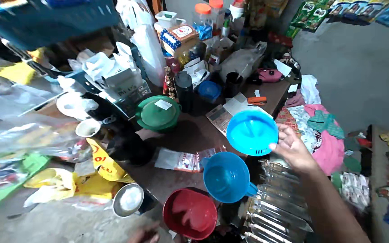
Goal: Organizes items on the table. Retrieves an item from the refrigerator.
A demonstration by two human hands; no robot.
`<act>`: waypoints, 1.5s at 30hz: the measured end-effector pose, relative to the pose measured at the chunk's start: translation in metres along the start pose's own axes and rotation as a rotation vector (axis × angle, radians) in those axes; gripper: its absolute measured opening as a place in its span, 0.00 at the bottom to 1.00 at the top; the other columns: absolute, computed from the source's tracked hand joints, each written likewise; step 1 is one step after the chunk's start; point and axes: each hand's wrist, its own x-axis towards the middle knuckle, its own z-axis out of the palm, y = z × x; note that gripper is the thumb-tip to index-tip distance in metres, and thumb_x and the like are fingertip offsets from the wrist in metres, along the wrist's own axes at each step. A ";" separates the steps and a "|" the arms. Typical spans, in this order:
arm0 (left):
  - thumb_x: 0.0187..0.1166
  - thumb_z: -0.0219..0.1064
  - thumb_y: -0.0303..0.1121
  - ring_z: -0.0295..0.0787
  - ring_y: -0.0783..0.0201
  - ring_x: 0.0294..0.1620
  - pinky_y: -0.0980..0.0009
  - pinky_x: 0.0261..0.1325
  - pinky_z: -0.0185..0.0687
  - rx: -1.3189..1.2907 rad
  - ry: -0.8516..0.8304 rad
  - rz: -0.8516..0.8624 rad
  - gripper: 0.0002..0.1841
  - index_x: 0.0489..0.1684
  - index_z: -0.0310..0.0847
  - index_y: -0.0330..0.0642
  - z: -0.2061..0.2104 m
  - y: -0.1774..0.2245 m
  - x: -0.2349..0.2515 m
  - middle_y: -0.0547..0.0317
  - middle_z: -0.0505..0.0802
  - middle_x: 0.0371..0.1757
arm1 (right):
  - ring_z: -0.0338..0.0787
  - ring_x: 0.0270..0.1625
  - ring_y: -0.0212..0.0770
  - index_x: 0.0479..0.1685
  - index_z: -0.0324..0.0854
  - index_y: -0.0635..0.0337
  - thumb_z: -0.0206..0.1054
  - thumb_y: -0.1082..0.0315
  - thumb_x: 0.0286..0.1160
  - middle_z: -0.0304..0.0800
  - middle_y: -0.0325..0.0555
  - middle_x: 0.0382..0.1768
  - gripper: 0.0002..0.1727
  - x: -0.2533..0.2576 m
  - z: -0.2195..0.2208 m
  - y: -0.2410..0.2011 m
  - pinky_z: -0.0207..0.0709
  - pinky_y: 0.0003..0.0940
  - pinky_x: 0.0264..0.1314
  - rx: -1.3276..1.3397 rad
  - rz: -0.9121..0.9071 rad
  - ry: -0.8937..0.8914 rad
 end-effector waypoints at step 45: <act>0.72 0.68 0.37 0.86 0.66 0.60 0.71 0.61 0.84 -0.028 0.319 0.044 0.17 0.52 0.89 0.36 0.059 0.005 0.062 0.48 0.89 0.61 | 0.89 0.61 0.26 0.62 0.85 0.66 0.82 0.58 0.58 0.90 0.46 0.63 0.31 -0.095 0.078 0.055 0.82 0.22 0.67 -0.195 0.270 0.048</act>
